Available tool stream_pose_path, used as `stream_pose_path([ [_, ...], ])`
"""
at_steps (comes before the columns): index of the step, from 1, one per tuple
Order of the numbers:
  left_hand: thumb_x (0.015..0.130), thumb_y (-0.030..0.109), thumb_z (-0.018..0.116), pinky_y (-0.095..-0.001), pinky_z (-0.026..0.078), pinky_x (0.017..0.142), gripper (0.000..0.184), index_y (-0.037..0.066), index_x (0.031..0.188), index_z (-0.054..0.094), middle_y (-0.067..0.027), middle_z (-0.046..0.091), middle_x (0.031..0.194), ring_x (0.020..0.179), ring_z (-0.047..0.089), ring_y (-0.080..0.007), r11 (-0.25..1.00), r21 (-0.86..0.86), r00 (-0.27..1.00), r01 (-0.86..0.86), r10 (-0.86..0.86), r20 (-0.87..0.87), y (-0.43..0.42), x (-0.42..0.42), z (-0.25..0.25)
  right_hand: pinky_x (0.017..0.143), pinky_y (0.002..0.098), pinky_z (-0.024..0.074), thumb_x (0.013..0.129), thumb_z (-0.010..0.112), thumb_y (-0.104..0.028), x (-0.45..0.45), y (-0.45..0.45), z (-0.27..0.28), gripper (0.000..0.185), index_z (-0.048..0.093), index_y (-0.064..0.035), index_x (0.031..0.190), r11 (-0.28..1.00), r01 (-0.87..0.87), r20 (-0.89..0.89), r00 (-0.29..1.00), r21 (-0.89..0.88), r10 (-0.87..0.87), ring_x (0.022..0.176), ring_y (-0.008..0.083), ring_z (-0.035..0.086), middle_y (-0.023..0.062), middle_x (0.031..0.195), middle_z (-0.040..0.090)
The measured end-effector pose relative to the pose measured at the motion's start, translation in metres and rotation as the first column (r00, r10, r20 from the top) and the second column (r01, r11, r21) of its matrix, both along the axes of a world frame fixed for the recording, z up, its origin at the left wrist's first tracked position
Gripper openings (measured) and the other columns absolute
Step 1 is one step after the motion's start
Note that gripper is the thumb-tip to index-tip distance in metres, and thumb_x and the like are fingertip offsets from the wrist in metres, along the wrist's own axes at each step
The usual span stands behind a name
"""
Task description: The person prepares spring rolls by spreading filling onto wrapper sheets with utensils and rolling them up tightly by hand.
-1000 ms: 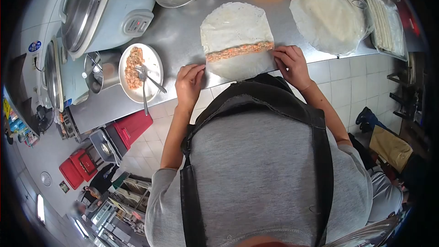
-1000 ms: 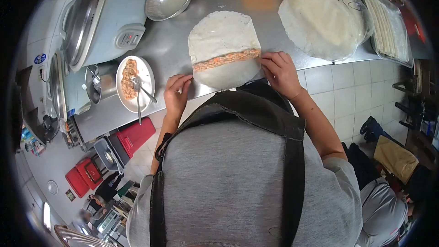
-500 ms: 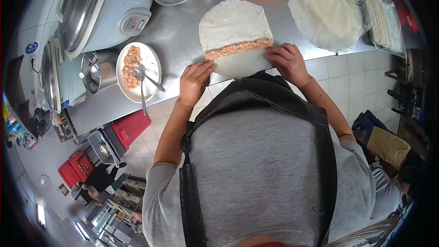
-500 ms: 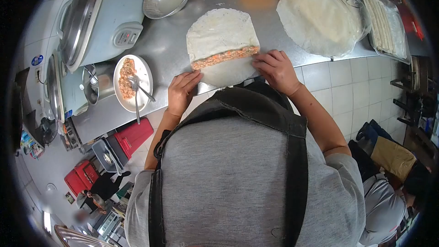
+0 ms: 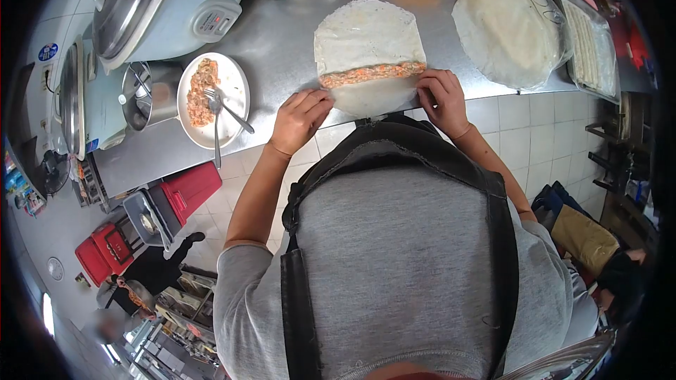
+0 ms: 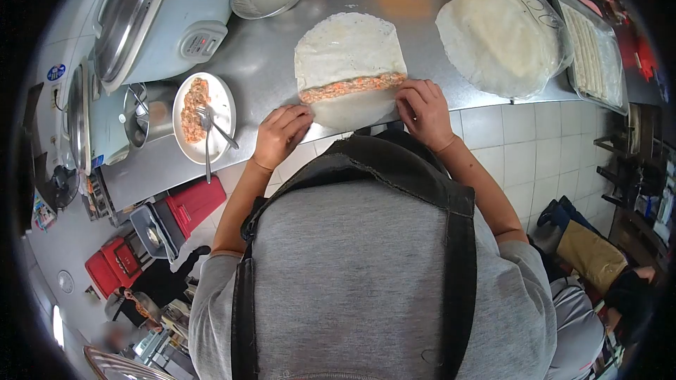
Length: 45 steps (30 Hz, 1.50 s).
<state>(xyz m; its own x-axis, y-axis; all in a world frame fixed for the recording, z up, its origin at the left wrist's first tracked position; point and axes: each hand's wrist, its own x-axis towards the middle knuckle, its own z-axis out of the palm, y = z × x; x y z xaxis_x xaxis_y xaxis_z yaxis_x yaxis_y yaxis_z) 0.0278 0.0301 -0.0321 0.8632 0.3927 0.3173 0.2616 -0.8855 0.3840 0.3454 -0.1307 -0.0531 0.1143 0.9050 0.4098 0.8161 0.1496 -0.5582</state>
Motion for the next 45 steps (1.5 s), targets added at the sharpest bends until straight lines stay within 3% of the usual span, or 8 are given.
stream_pose_path([
  [7, 0.079, 0.009, 0.081, -0.0372, 0.057, 0.081, 0.025, 0.01, 0.102, 0.073, -0.0038, 0.071, 0.103, 0.093, 0.068, -0.0252, 0.998, 0.042, 0.999, -0.042, 0.041, 0.027, -0.01, 0.011, 0.002, 0.088, 0.043, 0.0498, 0.081, 0.078, -0.005, -0.01, -0.004, -0.009, 0.02, 0.068, -0.008, 0.098, 0.996, 0.088, -0.085, 0.992, -0.013, -0.089, 0.101, 0.0338, 0.062, 0.0109, 0.108, 0.062],
  [16, 0.076, 0.009, 0.081, -0.0371, 0.055, 0.077, 0.022, 0.009, 0.093, 0.068, -0.005, 0.068, 0.097, 0.087, 0.066, -0.0254, 0.993, 0.058, 0.992, -0.1, 0.095, 0.085, -0.01, 0.024, -0.005, 0.083, 0.0403, 0.0445, 0.082, 0.083, -0.022, -0.043, 0.006, 0.001, 0.033, 0.07, -0.013, 0.111, 0.98, -0.198, 0.096, 0.975, -0.014, 0.199, 0.101, 0.0271, 0.06, 0.006, 0.111, 0.062],
  [24, 0.077, 0.009, 0.084, -0.0408, 0.053, 0.083, 0.035, 0.007, 0.108, 0.067, -0.0106, 0.068, 0.106, 0.093, 0.064, -0.0312, 0.972, -0.022, 0.957, -0.236, 0.236, 0.17, -0.02, 0.017, -0.006, 0.083, 0.0416, 0.0428, 0.077, 0.076, -0.007, -0.049, 0.027, -0.002, 0.03, 0.066, -0.0135, 0.104, 0.986, -0.163, 0.027, 0.986, 0.031, 0.162, 0.098, 0.0279, 0.058, 0.0037, 0.103, 0.063],
  [27, 0.074, 0.007, 0.083, -0.04, 0.051, 0.086, 0.033, 0.009, 0.104, 0.069, -0.0064, 0.067, 0.106, 0.094, 0.063, -0.0284, 0.933, -0.094, 0.916, -0.347, 0.358, 0.18, -0.021, 0.019, -0.021, 0.084, 0.0419, 0.0427, 0.076, 0.076, -0.005, -0.051, 0.025, -0.001, 0.032, 0.066, -0.0139, 0.105, 0.986, -0.165, 0.02, 0.986, 0.027, 0.164, 0.099, 0.0285, 0.058, 0.0042, 0.103, 0.063],
  [29, 0.074, 0.003, 0.082, -0.0393, 0.052, 0.084, 0.028, 0.009, 0.099, 0.07, -0.0068, 0.069, 0.102, 0.093, 0.064, -0.029, 0.94, -0.092, 0.917, -0.327, 0.34, 0.209, -0.019, 0.02, -0.03, 0.084, 0.042, 0.0428, 0.075, 0.077, -0.005, -0.053, 0.023, -0.007, 0.033, 0.066, -0.0145, 0.105, 0.987, -0.155, 0.027, 0.988, 0.04, 0.154, 0.099, 0.0284, 0.058, 0.0038, 0.104, 0.062],
  [35, 0.073, -0.002, 0.079, -0.0381, 0.052, 0.082, 0.022, 0.009, 0.091, 0.072, -0.0051, 0.073, 0.098, 0.092, 0.067, -0.0273, 0.957, -0.057, 0.927, -0.284, 0.29, 0.237, -0.016, 0.021, -0.028, 0.087, 0.0422, 0.0425, 0.069, 0.08, -0.006, -0.043, 0.001, -0.021, 0.041, 0.066, -0.0162, 0.106, 0.999, 0.03, 0.053, 0.998, -0.01, -0.029, 0.104, 0.029, 0.056, 0.0048, 0.109, 0.059],
  [41, 0.075, -0.002, 0.078, -0.0379, 0.053, 0.081, 0.022, 0.01, 0.092, 0.072, -0.0044, 0.076, 0.098, 0.091, 0.069, -0.0267, 0.965, -0.022, 0.937, -0.261, 0.259, 0.233, -0.013, 0.022, -0.024, 0.092, 0.0448, 0.0407, 0.072, 0.081, -0.003, -0.039, -0.017, -0.024, 0.036, 0.069, -0.0147, 0.104, 0.973, 0.222, 0.029, 0.974, 0.06, -0.224, 0.109, 0.0308, 0.056, 0.009, 0.117, 0.06],
  [45, 0.076, 0.002, 0.077, -0.039, 0.055, 0.081, 0.018, 0.01, 0.091, 0.071, -0.0061, 0.072, 0.099, 0.093, 0.066, -0.0276, 0.961, 0.01, 0.933, -0.276, 0.266, 0.241, -0.011, 0.019, -0.031, 0.105, 0.0478, 0.038, 0.072, 0.082, -0.001, -0.035, -0.022, -0.047, 0.032, 0.072, -0.0124, 0.101, 0.943, 0.332, -0.076, 0.941, 0.035, -0.329, 0.125, 0.0371, 0.054, 0.0165, 0.137, 0.057],
])
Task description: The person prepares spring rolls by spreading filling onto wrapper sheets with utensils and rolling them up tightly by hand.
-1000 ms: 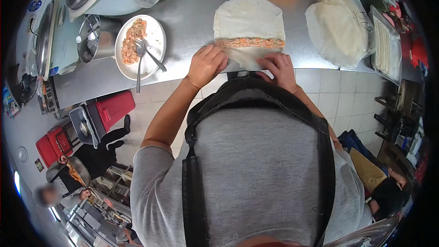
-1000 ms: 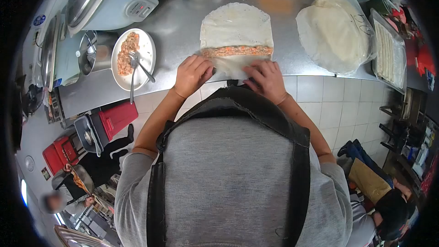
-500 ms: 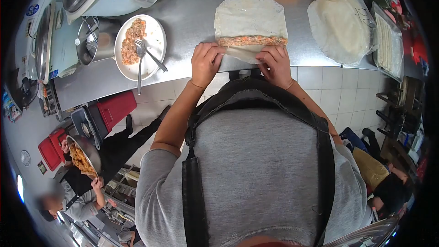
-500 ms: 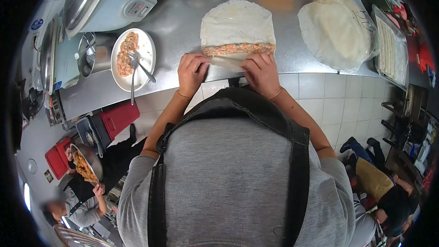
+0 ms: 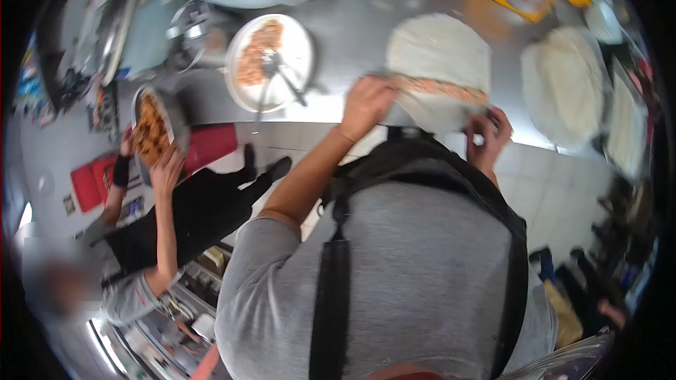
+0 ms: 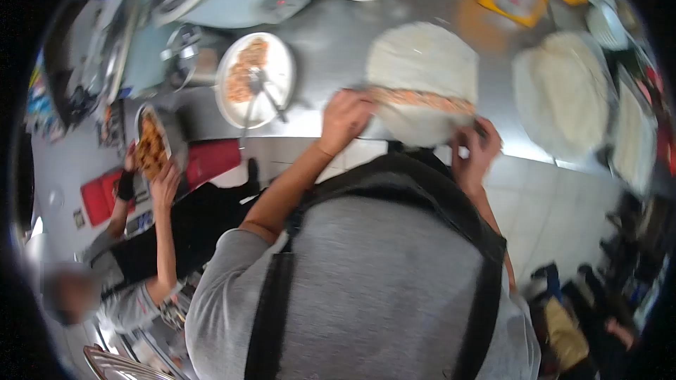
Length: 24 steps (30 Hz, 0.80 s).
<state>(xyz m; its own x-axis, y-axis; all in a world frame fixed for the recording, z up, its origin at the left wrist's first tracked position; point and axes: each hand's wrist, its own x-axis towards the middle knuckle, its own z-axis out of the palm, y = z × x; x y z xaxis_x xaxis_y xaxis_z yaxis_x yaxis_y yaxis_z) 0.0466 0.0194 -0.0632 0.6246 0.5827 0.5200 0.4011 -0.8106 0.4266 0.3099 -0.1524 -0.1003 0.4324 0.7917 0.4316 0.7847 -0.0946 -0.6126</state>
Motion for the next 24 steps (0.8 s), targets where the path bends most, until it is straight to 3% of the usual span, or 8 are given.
stream_pose_path([
  [4, 0.075, 0.005, 0.077, -0.0396, 0.055, 0.079, 0.018, 0.011, 0.09, 0.069, -0.0048, 0.069, 0.103, 0.092, 0.064, -0.0279, 1.0, -0.009, 1.0, 0.0, 0.0, 0.011, -0.001, 0.003, 0.01, 0.104, 0.0473, 0.0376, 0.08, 0.08, -0.006, 0.008, 0.006, 0.009, 0.027, 0.07, -0.0144, 0.103, 0.996, -0.072, 0.14, 0.987, -0.052, 0.078, 0.12, 0.0335, 0.056, 0.0084, 0.127, 0.065],
  [10, 0.076, 0.007, 0.078, -0.0376, 0.054, 0.083, 0.019, 0.009, 0.092, 0.07, -0.0047, 0.068, 0.104, 0.094, 0.064, -0.026, 1.0, -0.001, 0.999, 0.006, -0.007, -0.036, 0.0, 0.003, 0.015, 0.101, 0.0453, 0.0399, 0.081, 0.077, 0.0, 0.011, 0.01, 0.007, 0.027, 0.069, -0.0121, 0.104, 0.994, -0.094, 0.148, 0.984, -0.048, 0.1, 0.118, 0.0322, 0.057, 0.0075, 0.125, 0.066],
  [13, 0.076, 0.007, 0.078, -0.0377, 0.054, 0.083, 0.019, 0.009, 0.093, 0.071, -0.0046, 0.068, 0.104, 0.094, 0.064, -0.0256, 1.0, -0.008, 0.999, 0.012, -0.013, -0.042, 0.001, 0.002, 0.015, 0.1, 0.0456, 0.0411, 0.082, 0.076, 0.001, 0.016, 0.008, 0.002, 0.026, 0.069, -0.0108, 0.104, 0.994, -0.11, 0.101, 0.989, -0.024, 0.112, 0.117, 0.032, 0.058, 0.0076, 0.122, 0.067],
  [16, 0.076, 0.006, 0.078, -0.0375, 0.054, 0.084, 0.02, 0.01, 0.094, 0.071, -0.0043, 0.068, 0.106, 0.096, 0.064, -0.0263, 0.999, -0.034, 1.0, 0.027, -0.027, -0.006, 0.003, 0.001, 0.016, 0.099, 0.0452, 0.0418, 0.082, 0.075, 0.002, 0.011, 0.006, -0.008, 0.026, 0.069, -0.0108, 0.104, 1.0, -0.021, -0.071, 0.997, -0.006, 0.02, 0.115, 0.0311, 0.059, 0.0078, 0.118, 0.068],
  [19, 0.076, 0.006, 0.078, -0.0381, 0.055, 0.084, 0.02, 0.011, 0.095, 0.071, -0.0044, 0.07, 0.108, 0.097, 0.065, -0.027, 0.998, -0.055, 1.0, 0.019, -0.018, 0.011, 0.004, 0.002, 0.011, 0.099, 0.0438, 0.0418, 0.082, 0.075, 0.002, 0.019, 0.008, 0.007, 0.027, 0.07, -0.0115, 0.105, 0.989, -0.146, 0.129, 0.981, -0.009, 0.146, 0.114, 0.0311, 0.06, 0.0077, 0.116, 0.069],
  [24, 0.077, 0.0, 0.077, -0.0406, 0.056, 0.084, 0.024, 0.012, 0.097, 0.073, -0.0064, 0.072, 0.108, 0.098, 0.067, -0.0295, 0.99, -0.135, 0.999, 0.04, -0.042, -0.017, 0.004, -0.001, 0.006, 0.1, 0.0424, 0.0414, 0.082, 0.076, 0.001, 0.015, 0.013, 0.015, 0.031, 0.07, -0.013, 0.109, 0.991, -0.132, 0.117, 0.985, 0.007, 0.13, 0.113, 0.0304, 0.062, 0.0043, 0.115, 0.071],
])
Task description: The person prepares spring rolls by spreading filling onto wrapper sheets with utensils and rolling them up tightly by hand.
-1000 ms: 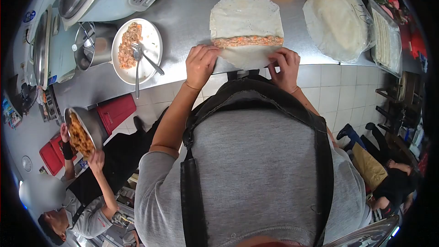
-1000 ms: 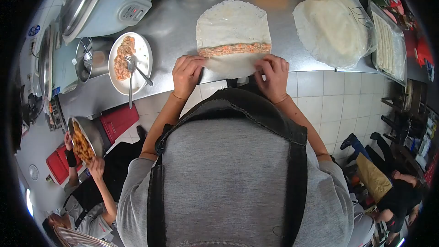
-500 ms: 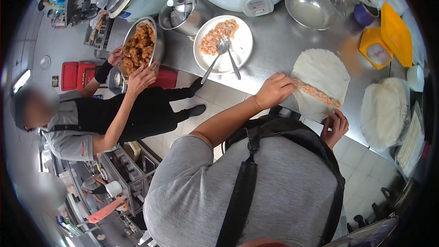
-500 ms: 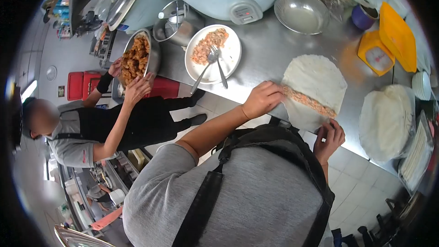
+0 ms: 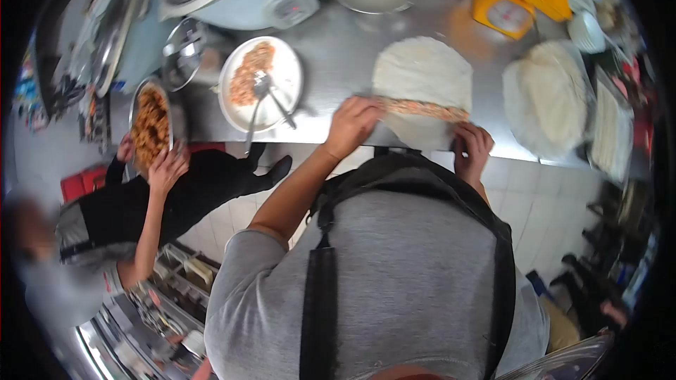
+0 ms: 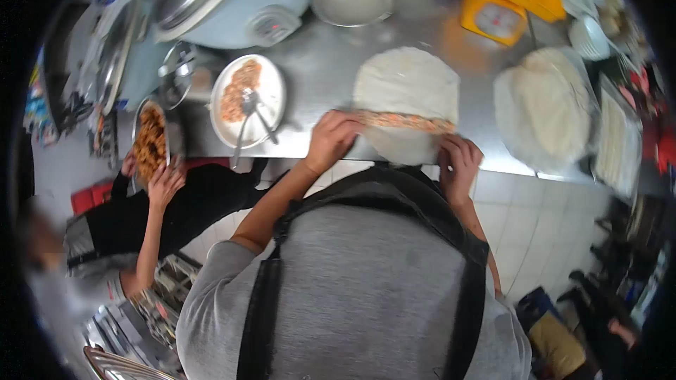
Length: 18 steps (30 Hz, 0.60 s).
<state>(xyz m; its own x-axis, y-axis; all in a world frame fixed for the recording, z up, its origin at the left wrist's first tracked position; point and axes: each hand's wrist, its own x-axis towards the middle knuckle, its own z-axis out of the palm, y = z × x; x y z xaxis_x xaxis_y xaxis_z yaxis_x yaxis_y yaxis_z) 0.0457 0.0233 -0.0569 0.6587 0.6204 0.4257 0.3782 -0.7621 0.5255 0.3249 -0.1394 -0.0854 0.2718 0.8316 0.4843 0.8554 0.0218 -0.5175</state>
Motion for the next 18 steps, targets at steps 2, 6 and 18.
stream_pose_path([
  [2, 0.077, -0.003, 0.078, -0.0408, 0.056, 0.086, 0.027, 0.011, 0.1, 0.073, -0.0082, 0.072, 0.108, 0.099, 0.067, -0.0308, 0.998, -0.067, 0.999, -0.01, 0.013, 0.035, -0.001, 0.0, 0.002, 0.099, 0.0421, 0.0413, 0.082, 0.077, -0.001, -0.002, 0.002, 0.007, 0.03, 0.071, -0.0138, 0.109, 1.0, 0.019, -0.007, 1.0, -0.014, -0.019, 0.113, 0.029, 0.062, 0.0032, 0.114, 0.072],
  [6, 0.078, -0.004, 0.08, -0.0399, 0.055, 0.085, 0.027, 0.008, 0.102, 0.074, -0.011, 0.071, 0.107, 0.1, 0.066, -0.032, 0.98, -0.183, 0.993, -0.081, 0.095, 0.07, -0.006, 0.003, 0.004, 0.095, 0.0419, 0.0413, 0.081, 0.08, -0.005, 0.001, 0.002, 0.007, 0.027, 0.071, -0.0148, 0.105, 1.0, 0.02, -0.009, 1.0, -0.011, -0.02, 0.11, 0.027, 0.061, 0.0016, 0.113, 0.07],
  [18, 0.086, 0.001, 0.073, -0.0395, 0.051, 0.096, 0.014, 0.006, 0.098, 0.069, -0.0087, 0.072, 0.122, 0.109, 0.065, -0.0302, 0.971, -0.238, 0.996, -0.027, 0.047, 0.079, 0.008, 0.006, 0.004, 0.102, 0.0424, 0.0442, 0.082, 0.071, 0.008, -0.003, 0.015, 0.02, 0.027, 0.064, -0.0076, 0.103, 0.999, 0.049, -0.155, 0.987, 0.011, -0.047, 0.117, 0.0313, 0.061, 0.0121, 0.125, 0.068],
])
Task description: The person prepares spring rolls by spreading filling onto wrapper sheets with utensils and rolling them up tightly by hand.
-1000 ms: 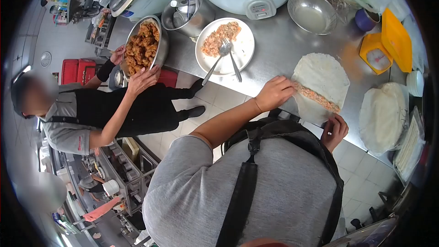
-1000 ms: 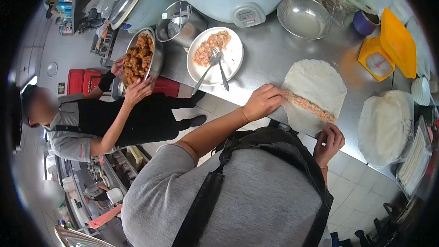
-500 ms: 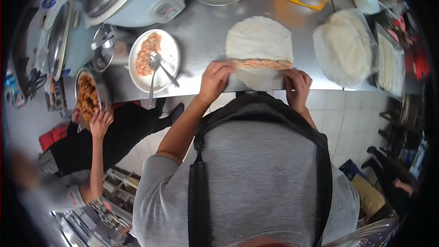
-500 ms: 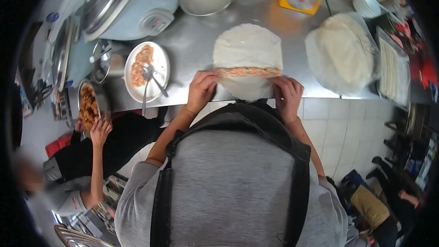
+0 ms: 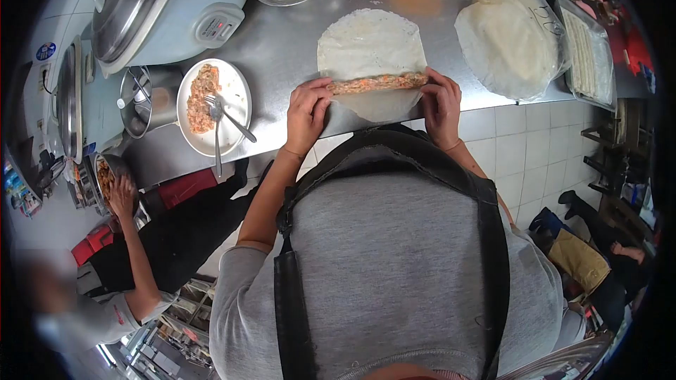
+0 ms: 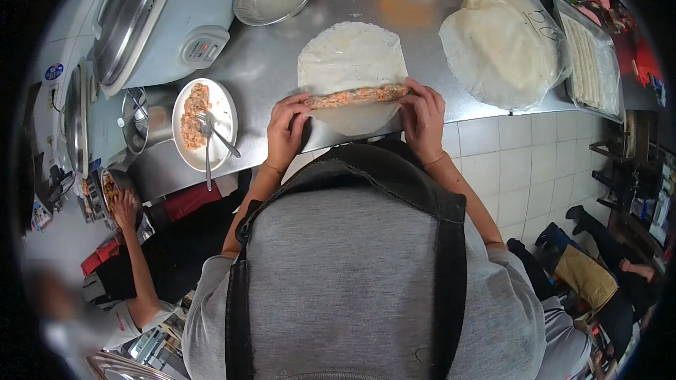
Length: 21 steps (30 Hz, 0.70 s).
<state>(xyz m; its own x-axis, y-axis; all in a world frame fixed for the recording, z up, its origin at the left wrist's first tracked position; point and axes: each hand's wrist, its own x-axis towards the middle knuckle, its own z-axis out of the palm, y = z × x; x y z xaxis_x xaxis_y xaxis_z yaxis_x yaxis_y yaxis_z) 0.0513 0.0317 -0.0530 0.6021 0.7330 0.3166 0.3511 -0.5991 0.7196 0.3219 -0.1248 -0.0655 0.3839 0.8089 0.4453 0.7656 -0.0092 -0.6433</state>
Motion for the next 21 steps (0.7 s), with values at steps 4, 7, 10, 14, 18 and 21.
stream_pose_path([
  [4, 0.092, 0.004, 0.069, -0.0394, 0.05, 0.097, 0.01, 0.004, 0.102, 0.067, -0.0097, 0.074, 0.116, 0.108, 0.066, -0.0299, 0.999, -0.043, 1.0, -0.031, 0.03, -0.007, 0.001, 0.005, 0.0, 0.103, 0.0414, 0.0461, 0.088, 0.067, 0.008, 0.003, 0.008, 0.0, 0.024, 0.063, -0.0056, 0.107, 1.0, -0.022, -0.091, 0.996, -0.014, 0.021, 0.117, 0.031, 0.062, 0.0128, 0.123, 0.072],
  [7, 0.095, 0.005, 0.068, -0.0392, 0.052, 0.094, 0.007, 0.005, 0.101, 0.067, -0.0108, 0.074, 0.112, 0.105, 0.067, -0.0292, 0.993, -0.017, 0.991, -0.116, 0.116, 0.065, -0.001, 0.014, 0.005, 0.098, 0.0407, 0.0485, 0.091, 0.067, 0.006, 0.002, 0.014, 0.002, 0.019, 0.063, -0.0055, 0.106, 1.0, -0.009, -0.196, 0.98, 0.008, 0.01, 0.113, 0.0309, 0.063, 0.0123, 0.119, 0.073],
  [10, 0.097, 0.008, 0.068, -0.0386, 0.053, 0.09, 0.007, 0.004, 0.103, 0.068, -0.0128, 0.074, 0.109, 0.101, 0.068, -0.0295, 0.97, -0.184, 0.978, -0.157, 0.179, 0.109, -0.002, 0.016, 0.001, 0.093, 0.0384, 0.0522, 0.094, 0.066, 0.005, 0.001, 0.019, 0.003, 0.016, 0.064, -0.0044, 0.108, 1.0, 0.009, -0.307, 0.952, 0.008, -0.006, 0.109, 0.0299, 0.065, 0.0131, 0.117, 0.072],
  [14, 0.097, 0.012, 0.07, -0.0375, 0.053, 0.087, 0.009, 0.005, 0.103, 0.072, -0.014, 0.074, 0.101, 0.096, 0.068, -0.0295, 0.911, -0.307, 0.956, -0.276, 0.292, 0.009, -0.003, 0.015, 0.0, 0.085, 0.0342, 0.0548, 0.097, 0.068, 0.001, 0.002, 0.025, -0.003, 0.011, 0.065, -0.0029, 0.106, 0.998, 0.052, -0.398, 0.917, 0.038, -0.032, 0.099, 0.0256, 0.069, 0.0133, 0.111, 0.073],
  [18, 0.096, 0.014, 0.073, -0.0354, 0.053, 0.083, 0.01, 0.006, 0.101, 0.075, -0.0134, 0.074, 0.094, 0.09, 0.069, -0.0267, 0.875, -0.293, 0.92, -0.385, 0.39, -0.042, 0.004, 0.023, -0.002, 0.077, 0.0305, 0.0549, 0.096, 0.071, -0.004, 0.007, 0.032, 0.005, 0.007, 0.069, -0.0015, 0.102, 0.989, 0.118, -0.353, 0.924, -0.093, -0.143, 0.084, 0.0197, 0.07, 0.0113, 0.099, 0.074],
  [21, 0.095, 0.014, 0.075, -0.0347, 0.053, 0.079, 0.01, 0.006, 0.101, 0.076, -0.0131, 0.074, 0.09, 0.084, 0.068, -0.0242, 0.869, -0.26, 0.906, -0.421, 0.42, -0.064, 0.011, 0.027, -0.005, 0.073, 0.0299, 0.0542, 0.096, 0.072, -0.008, 0.012, 0.041, 0.008, 0.008, 0.071, -0.0013, 0.101, 0.975, 0.135, -0.444, 0.874, -0.174, -0.2, 0.077, 0.017, 0.069, 0.0103, 0.089, 0.074],
])
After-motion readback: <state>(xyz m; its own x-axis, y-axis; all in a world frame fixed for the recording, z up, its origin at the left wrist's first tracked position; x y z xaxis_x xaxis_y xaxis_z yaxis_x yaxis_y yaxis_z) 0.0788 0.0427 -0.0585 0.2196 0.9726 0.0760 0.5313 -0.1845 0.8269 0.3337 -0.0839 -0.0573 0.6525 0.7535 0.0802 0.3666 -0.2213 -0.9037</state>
